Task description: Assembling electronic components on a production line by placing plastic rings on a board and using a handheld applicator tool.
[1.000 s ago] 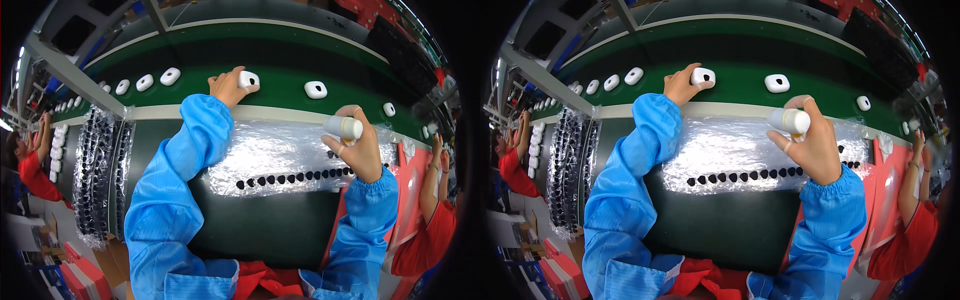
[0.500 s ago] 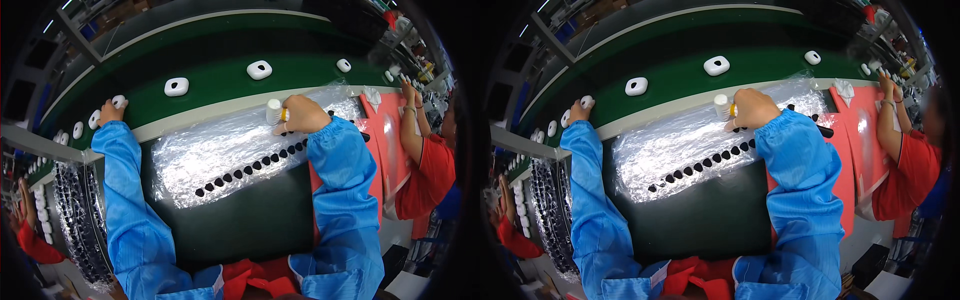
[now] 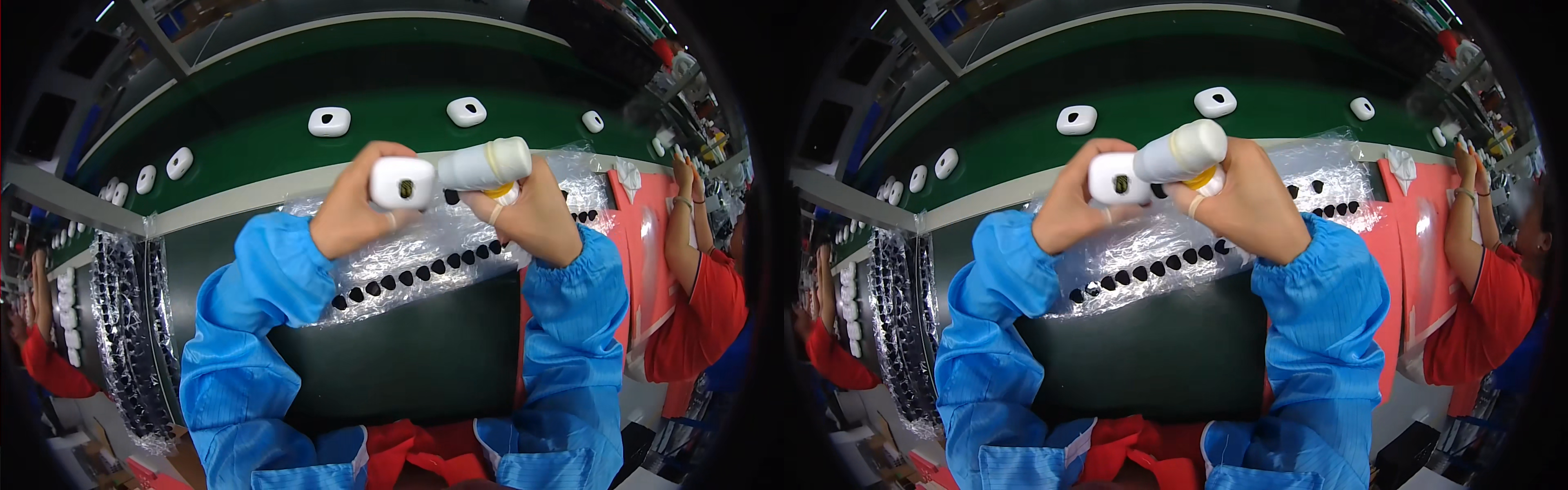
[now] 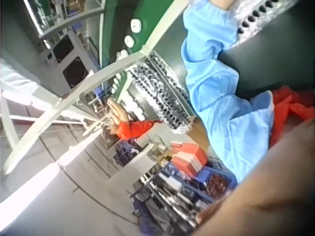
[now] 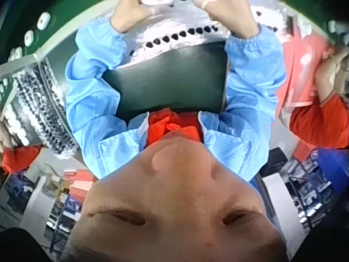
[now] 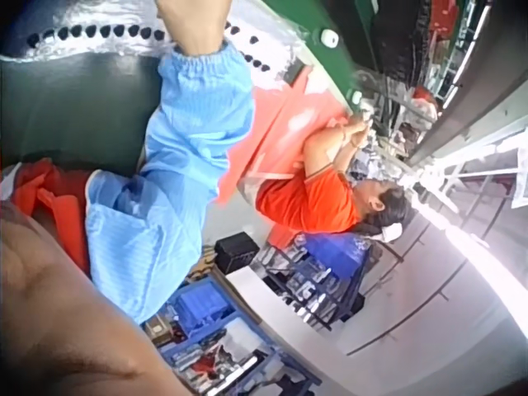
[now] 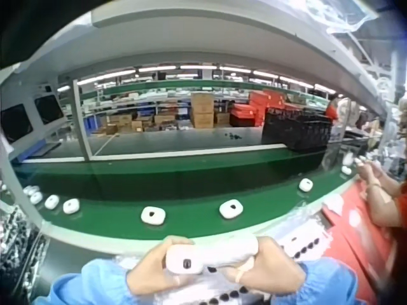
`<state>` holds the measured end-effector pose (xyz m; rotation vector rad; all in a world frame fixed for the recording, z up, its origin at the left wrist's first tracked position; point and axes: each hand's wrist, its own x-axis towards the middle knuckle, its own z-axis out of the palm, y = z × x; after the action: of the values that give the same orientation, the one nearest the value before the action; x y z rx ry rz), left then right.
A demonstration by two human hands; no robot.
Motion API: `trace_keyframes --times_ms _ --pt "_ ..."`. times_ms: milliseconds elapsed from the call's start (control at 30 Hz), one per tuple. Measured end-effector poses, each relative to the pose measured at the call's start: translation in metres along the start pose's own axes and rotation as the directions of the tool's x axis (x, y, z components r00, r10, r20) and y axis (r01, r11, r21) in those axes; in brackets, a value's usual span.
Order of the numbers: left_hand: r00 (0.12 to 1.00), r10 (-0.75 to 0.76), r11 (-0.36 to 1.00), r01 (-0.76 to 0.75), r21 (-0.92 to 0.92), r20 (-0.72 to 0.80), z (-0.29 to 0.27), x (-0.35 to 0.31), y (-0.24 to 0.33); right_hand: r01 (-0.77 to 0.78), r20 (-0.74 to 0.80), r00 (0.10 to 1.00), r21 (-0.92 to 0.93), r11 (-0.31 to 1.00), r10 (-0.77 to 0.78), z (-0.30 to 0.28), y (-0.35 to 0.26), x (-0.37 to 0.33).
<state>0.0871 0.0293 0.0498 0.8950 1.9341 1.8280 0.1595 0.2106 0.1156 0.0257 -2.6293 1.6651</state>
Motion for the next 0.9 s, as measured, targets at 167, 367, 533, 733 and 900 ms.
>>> trace_keyframes --times_ms 167,367,533,733,900 --pt "0.997 -0.061 0.967 0.071 -0.243 0.052 0.027 -0.013 0.014 0.216 -0.026 0.976 0.023 0.976 -0.215 0.018 0.012 -0.001" --pt "0.992 -0.044 0.972 0.071 -0.226 0.122 0.020 -0.012 0.009 0.211 -0.006 0.977 -0.007 0.977 -0.211 0.024 0.013 -0.002" --pt "0.978 -0.126 0.936 0.173 -0.307 0.167 0.015 -0.012 0.013 0.297 -0.003 0.954 -0.143 0.944 -0.301 0.024 0.016 -0.002" --pt "0.993 -0.053 0.960 0.081 -0.269 0.110 0.005 -0.009 0.014 0.464 -0.092 0.881 -0.015 0.886 -0.464 0.026 0.002 -0.013" --pt "0.989 -0.058 0.958 0.094 -0.272 0.140 0.003 -0.010 0.001 0.273 0.153 0.960 -0.322 0.907 -0.235 0.032 0.008 -0.007"
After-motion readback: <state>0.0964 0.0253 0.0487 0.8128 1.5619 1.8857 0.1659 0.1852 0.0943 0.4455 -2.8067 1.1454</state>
